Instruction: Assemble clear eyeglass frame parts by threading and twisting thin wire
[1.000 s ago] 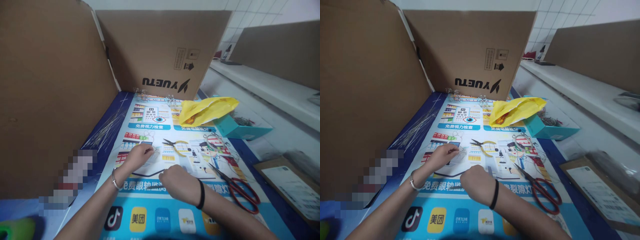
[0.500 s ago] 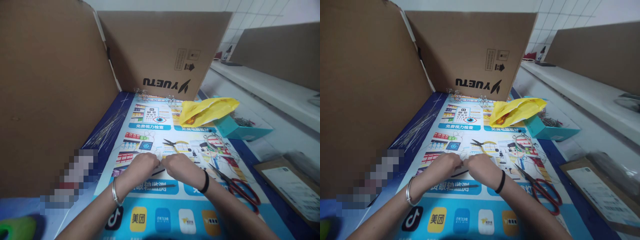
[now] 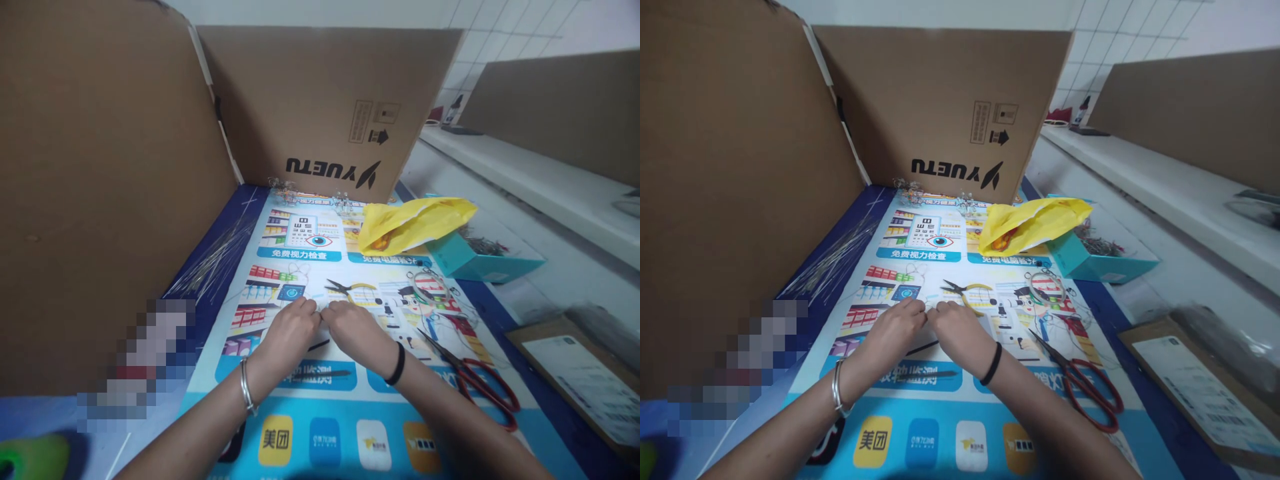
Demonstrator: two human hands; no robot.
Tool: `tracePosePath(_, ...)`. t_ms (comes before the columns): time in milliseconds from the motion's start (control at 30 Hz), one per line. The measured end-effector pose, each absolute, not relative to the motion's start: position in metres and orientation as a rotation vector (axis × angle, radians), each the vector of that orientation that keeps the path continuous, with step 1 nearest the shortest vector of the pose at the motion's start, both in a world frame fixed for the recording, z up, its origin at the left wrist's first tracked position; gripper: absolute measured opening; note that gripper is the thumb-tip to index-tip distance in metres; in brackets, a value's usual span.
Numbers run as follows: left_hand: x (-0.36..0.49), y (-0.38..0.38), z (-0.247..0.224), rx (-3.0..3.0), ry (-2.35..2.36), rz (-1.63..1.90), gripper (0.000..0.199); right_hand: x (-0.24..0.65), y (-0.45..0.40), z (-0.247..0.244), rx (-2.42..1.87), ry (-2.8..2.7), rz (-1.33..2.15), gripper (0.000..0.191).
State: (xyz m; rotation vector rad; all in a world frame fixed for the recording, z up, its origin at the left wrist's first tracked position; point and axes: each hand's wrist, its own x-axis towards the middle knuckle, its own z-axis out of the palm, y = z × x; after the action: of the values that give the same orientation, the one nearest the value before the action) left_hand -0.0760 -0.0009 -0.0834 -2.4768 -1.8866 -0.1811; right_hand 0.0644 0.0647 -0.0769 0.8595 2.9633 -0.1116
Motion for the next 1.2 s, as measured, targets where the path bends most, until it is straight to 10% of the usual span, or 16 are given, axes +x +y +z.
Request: tracePosePath(1200,-0.088,0.007,-0.106,-2.334,-1.917,-0.504,0.005,0.066,0.082,-0.136,0.984,3.444,-0.053,0.02)
